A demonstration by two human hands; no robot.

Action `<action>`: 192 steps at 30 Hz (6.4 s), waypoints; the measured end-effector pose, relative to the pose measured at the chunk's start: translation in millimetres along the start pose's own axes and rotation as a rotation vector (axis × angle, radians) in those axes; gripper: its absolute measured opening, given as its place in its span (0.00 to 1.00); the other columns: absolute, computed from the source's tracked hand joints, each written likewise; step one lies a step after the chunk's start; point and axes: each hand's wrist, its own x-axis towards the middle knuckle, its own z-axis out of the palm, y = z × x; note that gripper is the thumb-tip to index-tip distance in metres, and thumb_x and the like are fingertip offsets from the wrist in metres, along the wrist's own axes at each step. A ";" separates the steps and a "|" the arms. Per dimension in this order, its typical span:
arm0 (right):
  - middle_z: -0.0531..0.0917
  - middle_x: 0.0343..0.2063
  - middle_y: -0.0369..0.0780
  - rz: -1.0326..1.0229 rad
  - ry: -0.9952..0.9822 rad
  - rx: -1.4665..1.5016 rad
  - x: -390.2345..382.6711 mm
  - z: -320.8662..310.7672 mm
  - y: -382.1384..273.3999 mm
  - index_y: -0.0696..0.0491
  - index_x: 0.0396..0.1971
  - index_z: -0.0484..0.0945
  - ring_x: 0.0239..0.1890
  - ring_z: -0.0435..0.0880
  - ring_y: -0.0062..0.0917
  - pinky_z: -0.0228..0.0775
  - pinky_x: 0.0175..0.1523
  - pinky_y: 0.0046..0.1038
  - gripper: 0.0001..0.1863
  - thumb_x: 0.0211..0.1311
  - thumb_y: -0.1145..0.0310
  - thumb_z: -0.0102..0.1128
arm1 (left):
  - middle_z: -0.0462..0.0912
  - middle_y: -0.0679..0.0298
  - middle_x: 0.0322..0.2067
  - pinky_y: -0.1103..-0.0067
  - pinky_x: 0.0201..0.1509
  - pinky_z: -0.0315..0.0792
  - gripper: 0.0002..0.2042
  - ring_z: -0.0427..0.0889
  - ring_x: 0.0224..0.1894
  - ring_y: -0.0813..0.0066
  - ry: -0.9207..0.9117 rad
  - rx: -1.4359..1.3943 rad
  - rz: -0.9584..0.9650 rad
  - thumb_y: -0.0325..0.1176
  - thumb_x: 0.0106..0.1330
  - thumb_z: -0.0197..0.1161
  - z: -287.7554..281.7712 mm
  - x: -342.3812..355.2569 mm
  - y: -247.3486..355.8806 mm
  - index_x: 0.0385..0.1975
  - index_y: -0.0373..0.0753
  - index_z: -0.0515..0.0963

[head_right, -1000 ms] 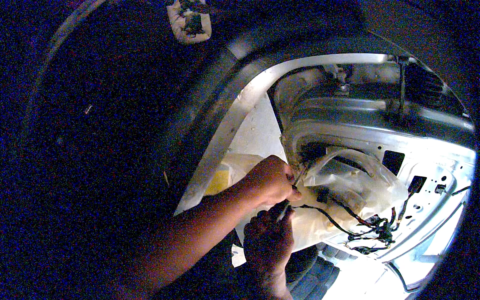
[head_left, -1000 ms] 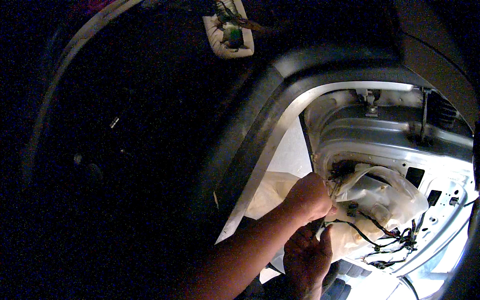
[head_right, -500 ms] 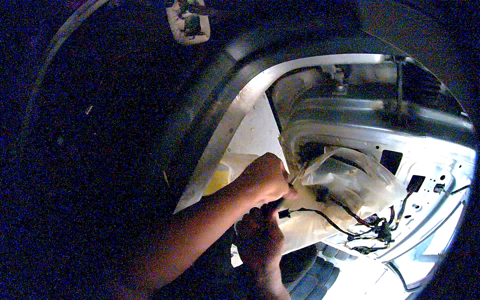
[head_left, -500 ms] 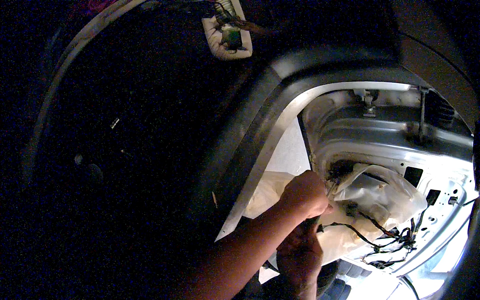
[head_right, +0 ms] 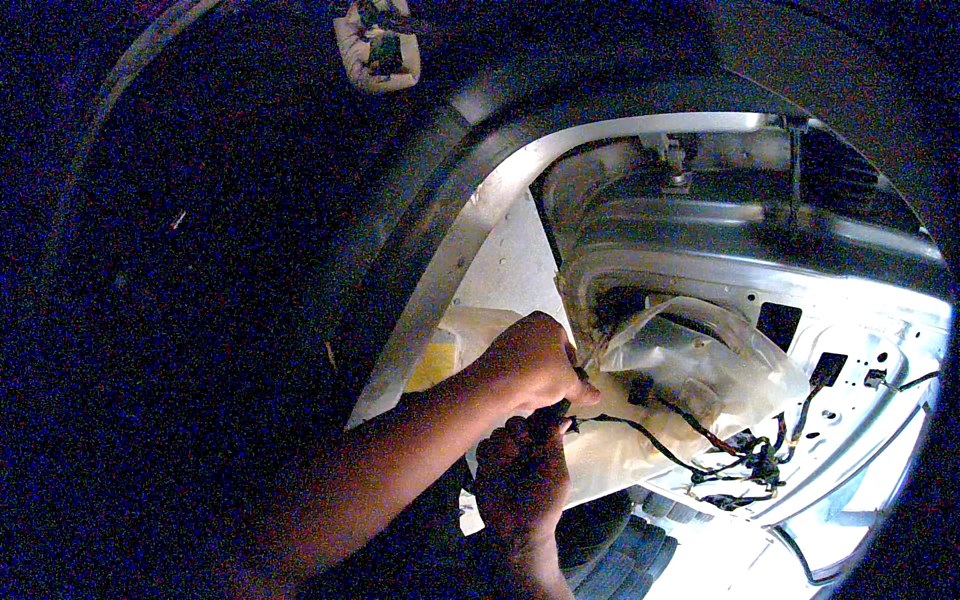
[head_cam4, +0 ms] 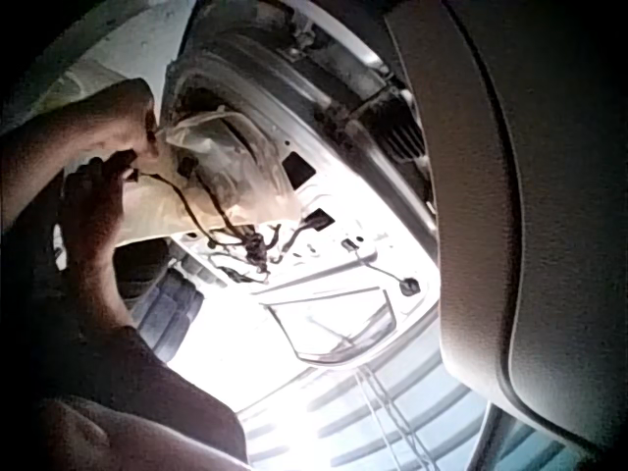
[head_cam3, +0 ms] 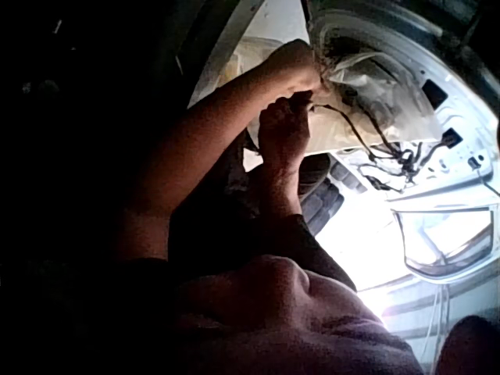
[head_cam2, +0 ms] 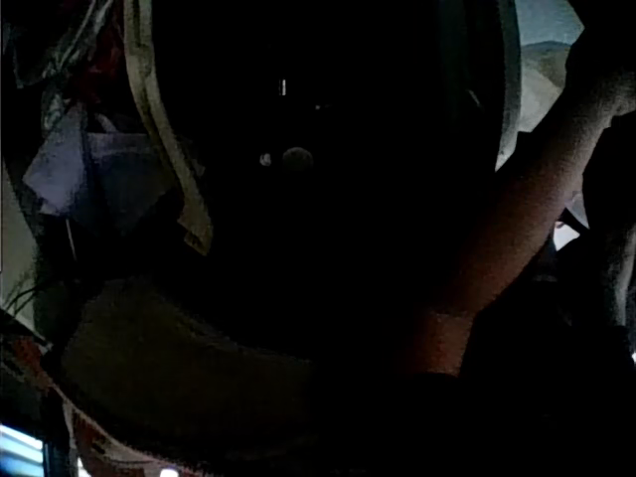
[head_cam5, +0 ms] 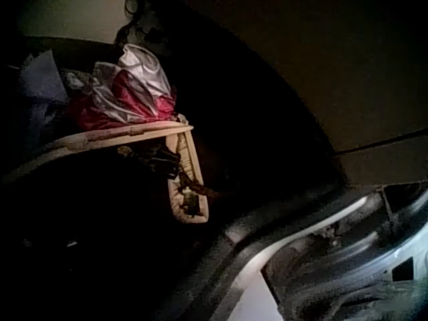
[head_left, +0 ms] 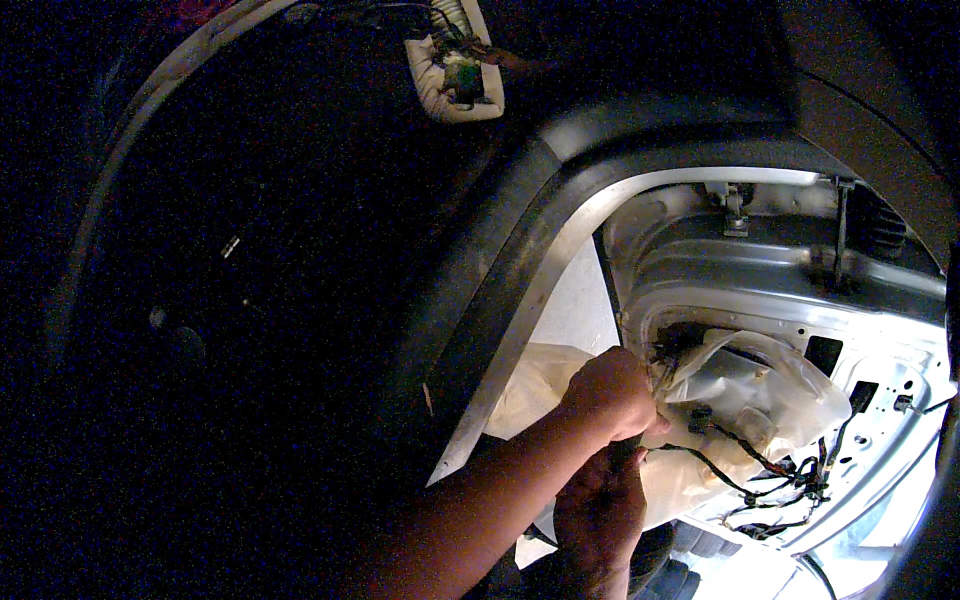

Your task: The person works inside a car door cavity, manipulating wiring harnesses and a plastic sheet while using a screwdriver to adjust components. The person then positions a door panel against the frame.

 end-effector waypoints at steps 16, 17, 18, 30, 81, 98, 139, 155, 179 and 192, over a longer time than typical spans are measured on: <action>0.81 0.44 0.37 0.044 -0.090 -0.227 8.0 -37.6 -8.8 0.54 0.53 0.72 0.44 0.81 0.26 0.74 0.49 0.30 0.21 0.80 0.54 0.36 | 0.84 0.45 0.43 0.68 0.53 0.78 0.31 0.85 0.47 0.51 -0.005 0.127 0.010 0.51 0.46 0.79 3.1 5.9 0.3 0.41 0.28 0.82; 0.80 0.48 0.38 0.005 0.001 -0.427 7.0 -35.3 -9.4 0.54 0.55 0.71 0.48 0.81 0.27 0.73 0.53 0.32 0.21 0.80 0.55 0.36 | 0.84 0.45 0.43 0.68 0.53 0.78 0.31 0.85 0.47 0.51 -0.021 0.124 0.026 0.51 0.47 0.78 1.5 4.7 2.1 0.41 0.28 0.82; 0.81 0.48 0.38 -0.027 0.019 -0.504 8.4 -37.9 -9.7 0.54 0.56 0.71 0.49 0.81 0.27 0.73 0.54 0.32 0.21 0.80 0.55 0.35 | 0.84 0.44 0.43 0.68 0.53 0.78 0.32 0.85 0.47 0.51 -0.039 0.123 0.043 0.52 0.47 0.78 0.8 4.3 3.4 0.41 0.28 0.82; 0.81 0.35 0.35 0.085 -0.356 0.046 6.3 -22.8 -10.3 0.51 0.52 0.72 0.37 0.79 0.23 0.72 0.46 0.28 0.20 0.78 0.52 0.40 | 0.87 0.49 0.34 0.67 0.44 0.78 0.18 0.87 0.35 0.56 -0.148 -0.008 -0.042 0.43 0.51 0.75 -11.0 -0.2 7.3 0.32 0.33 0.85; 0.78 0.49 0.59 -1.171 -0.224 -1.331 200.3 -328.5 -237.6 0.64 0.54 0.74 0.52 0.75 0.60 0.65 0.60 0.54 0.34 0.64 0.45 0.58 | 0.82 0.64 0.32 0.76 0.30 0.76 0.14 0.80 0.29 0.67 0.805 -0.590 0.283 0.28 0.52 0.65 136.8 -23.3 5.5 0.41 0.40 0.78; 0.82 0.20 0.53 -1.091 -0.168 -1.685 217.2 -305.3 -220.6 0.60 0.44 0.74 0.23 0.83 0.51 0.75 0.29 0.50 0.30 0.68 0.43 0.52 | 0.82 0.60 0.21 0.70 0.24 0.74 0.12 0.82 0.25 0.68 1.012 0.785 0.393 0.39 0.61 0.69 100.7 -8.8 -21.2 0.32 0.35 0.80; 0.81 0.24 0.54 -1.352 0.025 -1.572 225.1 -314.7 -213.7 0.57 0.30 0.75 0.27 0.81 0.54 0.73 0.31 0.48 0.13 0.64 0.61 0.62 | 0.81 0.65 0.33 0.88 0.16 0.60 0.18 0.69 0.21 0.82 0.257 -0.510 -0.103 0.38 0.69 0.61 74.3 -2.1 -5.5 0.53 0.34 0.75; 0.81 0.21 0.49 -1.472 0.044 -1.501 227.2 -315.9 -213.2 0.55 0.25 0.75 0.20 0.80 0.46 0.73 0.26 0.45 0.15 0.62 0.58 0.63 | 0.81 0.54 0.33 0.71 0.28 0.76 0.19 0.82 0.30 0.60 0.636 1.188 0.310 0.33 0.62 0.62 91.1 0.8 -1.8 0.52 0.36 0.75; 0.80 0.21 0.48 -1.529 0.060 -1.465 227.4 -319.4 -212.5 0.55 0.26 0.75 0.23 0.80 0.45 0.74 0.29 0.44 0.10 0.59 0.65 0.62 | 0.83 0.61 0.36 0.78 0.22 0.70 0.18 0.73 0.21 0.77 0.750 0.479 0.051 0.38 0.65 0.64 112.3 -1.1 22.9 0.51 0.35 0.76; 0.81 0.24 0.48 -1.483 0.023 -1.506 227.8 -320.0 -215.0 0.56 0.28 0.76 0.26 0.81 0.45 0.74 0.30 0.43 0.08 0.60 0.67 0.62 | 0.81 0.60 0.33 0.78 0.22 0.72 0.20 0.76 0.21 0.68 0.781 0.905 0.296 0.35 0.64 0.64 103.1 -0.3 8.3 0.55 0.36 0.75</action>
